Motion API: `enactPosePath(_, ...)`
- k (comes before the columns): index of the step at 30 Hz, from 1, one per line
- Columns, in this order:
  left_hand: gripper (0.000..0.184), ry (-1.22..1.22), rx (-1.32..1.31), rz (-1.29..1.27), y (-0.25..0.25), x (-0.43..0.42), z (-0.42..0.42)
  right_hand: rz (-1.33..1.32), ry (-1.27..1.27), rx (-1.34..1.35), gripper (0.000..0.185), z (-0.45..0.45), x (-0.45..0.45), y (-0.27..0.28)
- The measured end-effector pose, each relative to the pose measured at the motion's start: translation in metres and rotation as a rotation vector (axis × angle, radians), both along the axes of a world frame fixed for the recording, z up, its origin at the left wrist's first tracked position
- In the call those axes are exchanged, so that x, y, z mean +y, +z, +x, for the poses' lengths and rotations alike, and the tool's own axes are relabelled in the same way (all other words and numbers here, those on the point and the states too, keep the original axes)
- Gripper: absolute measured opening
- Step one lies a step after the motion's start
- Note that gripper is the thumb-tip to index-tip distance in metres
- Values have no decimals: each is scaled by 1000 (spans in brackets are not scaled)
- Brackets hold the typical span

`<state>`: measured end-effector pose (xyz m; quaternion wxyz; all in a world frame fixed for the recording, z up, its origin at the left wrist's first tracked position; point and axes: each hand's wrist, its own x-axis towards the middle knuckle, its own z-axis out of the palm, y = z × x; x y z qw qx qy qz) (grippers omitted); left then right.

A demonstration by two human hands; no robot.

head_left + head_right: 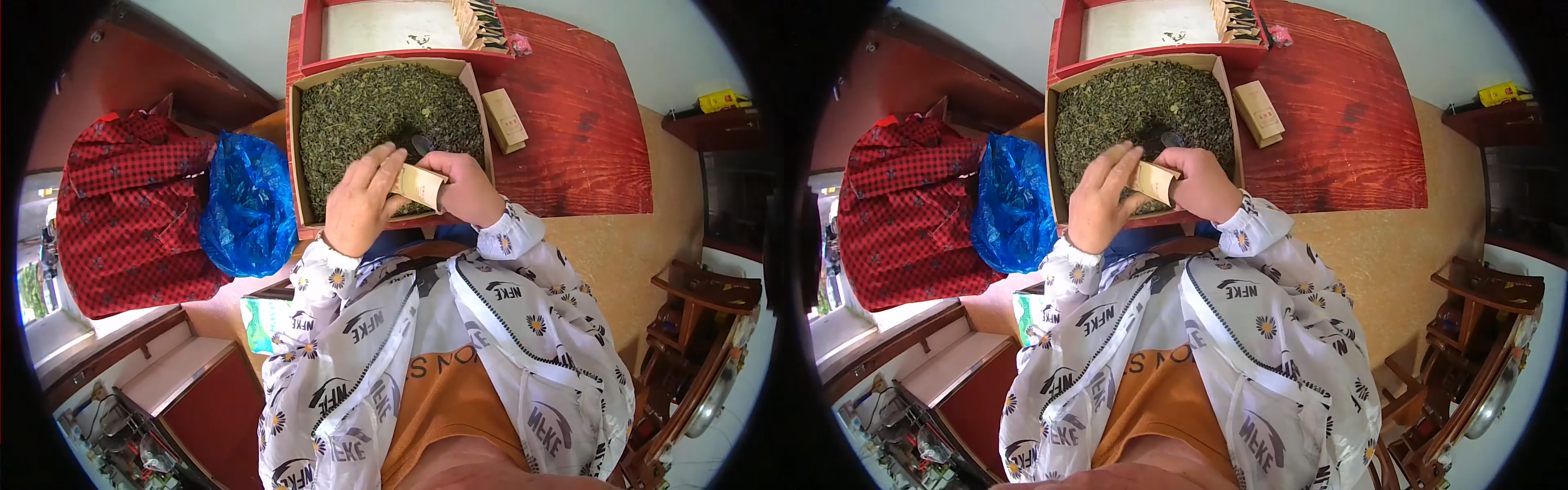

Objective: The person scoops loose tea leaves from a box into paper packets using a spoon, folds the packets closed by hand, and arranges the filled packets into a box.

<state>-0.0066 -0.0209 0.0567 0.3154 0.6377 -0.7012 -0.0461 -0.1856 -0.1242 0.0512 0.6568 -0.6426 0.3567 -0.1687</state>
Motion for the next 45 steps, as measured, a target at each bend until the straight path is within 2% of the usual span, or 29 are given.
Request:
enactPosePath(2,67,-25,33,-17,-8,2,-1,-2,23,3,15,1,-1,3)
enactPosePath(11,58,-38,290,5,-28,4,0,-48,180,137,17,5,-7,8)
enactPosePath(13,58,-18,305,-23,-31,5,2,107,163,60,16,5,-8,7)
enactPosePath(16,60,43,386,-12,-35,8,2,151,97,-45,19,-5,-16,18)
enactPosePath(19,62,68,457,-15,-44,10,5,-64,-22,-9,20,-18,-30,10)
enactPosePath(21,62,83,491,-18,-48,10,6,-91,-78,-6,17,-22,-31,2)
enactPosePath(23,61,89,514,-32,-50,10,5,-318,-165,-99,22,-22,-26,-1)
enactPosePath(24,60,100,533,-45,-51,10,4,-350,-140,-87,30,-23,-24,0)
enactPosePath(25,60,94,539,-45,-52,10,4,-353,-145,-80,30,-21,-23,0)
enactPosePath(28,64,113,517,-45,-53,11,4,-709,-66,-55,36,-16,-20,8)
enactPosePath(32,61,110,498,-50,-54,13,7,-800,-59,-102,33,-13,-22,1)
enactPosePath(35,61,116,494,-56,-57,14,8,-921,-61,-2,28,-17,-24,-8)
enactPosePath(37,61,114,504,-73,-59,14,9,-1094,-70,378,20,-22,-24,-15)
enactPosePath(38,61,115,504,-71,-60,14,10,-1062,-40,483,25,-26,-24,-27)
enactPosePath(41,62,122,520,-66,-63,13,11,-1013,42,570,27,-30,-27,-49)
enactPosePath(45,63,133,495,-55,-61,14,12,-955,91,552,26,-28,-28,-55)
